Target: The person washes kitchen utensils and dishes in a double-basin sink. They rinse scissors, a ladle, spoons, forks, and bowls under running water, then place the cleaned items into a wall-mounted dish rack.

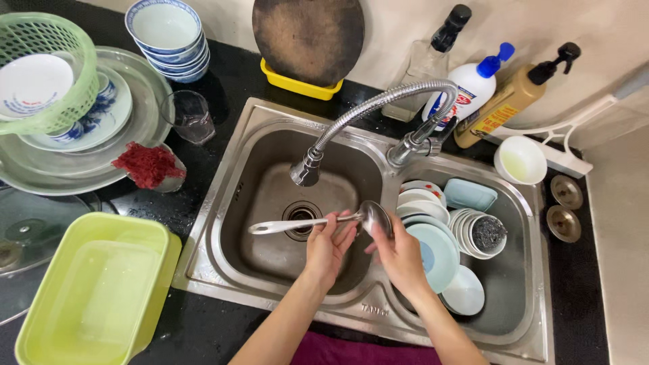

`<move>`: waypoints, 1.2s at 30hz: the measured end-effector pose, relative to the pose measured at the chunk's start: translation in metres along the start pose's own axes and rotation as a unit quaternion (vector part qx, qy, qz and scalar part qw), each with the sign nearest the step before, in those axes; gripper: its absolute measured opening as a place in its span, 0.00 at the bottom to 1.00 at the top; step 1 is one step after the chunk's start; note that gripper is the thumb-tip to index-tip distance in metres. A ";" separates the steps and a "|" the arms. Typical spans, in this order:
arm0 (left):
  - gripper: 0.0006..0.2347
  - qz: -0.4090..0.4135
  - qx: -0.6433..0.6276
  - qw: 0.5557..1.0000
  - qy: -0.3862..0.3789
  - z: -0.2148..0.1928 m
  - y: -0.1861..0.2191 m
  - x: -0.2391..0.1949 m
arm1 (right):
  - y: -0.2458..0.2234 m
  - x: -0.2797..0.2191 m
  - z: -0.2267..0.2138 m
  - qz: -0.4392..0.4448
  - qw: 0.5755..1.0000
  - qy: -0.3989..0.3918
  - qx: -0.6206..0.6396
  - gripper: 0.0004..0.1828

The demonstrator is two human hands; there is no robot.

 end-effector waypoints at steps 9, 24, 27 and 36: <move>0.24 0.017 0.868 0.479 -0.131 0.044 0.025 -0.069 | -0.106 -0.056 -0.072 -0.367 0.853 0.237 -0.287 0.24; 0.25 0.137 0.919 0.319 -0.185 0.091 0.084 -0.111 | -0.166 -0.105 -0.114 -0.369 0.850 0.265 -0.266 0.30; 0.24 0.135 0.923 0.299 -0.202 0.106 0.097 -0.122 | -0.190 -0.113 -0.117 -0.371 0.845 0.274 -0.270 0.30; 0.20 0.217 0.908 0.224 -0.282 0.202 0.142 -0.152 | -0.359 -0.194 -0.226 -0.431 0.753 0.399 -0.298 0.29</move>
Point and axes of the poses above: each hand's wrist, its own x-axis towards the middle knuckle, its own z-axis out of the palm, y = z × x, the point moved 10 cm from there along x, towards the middle knuckle, and after that the axes turned 4 degrees about x, right-handed, at the moved point
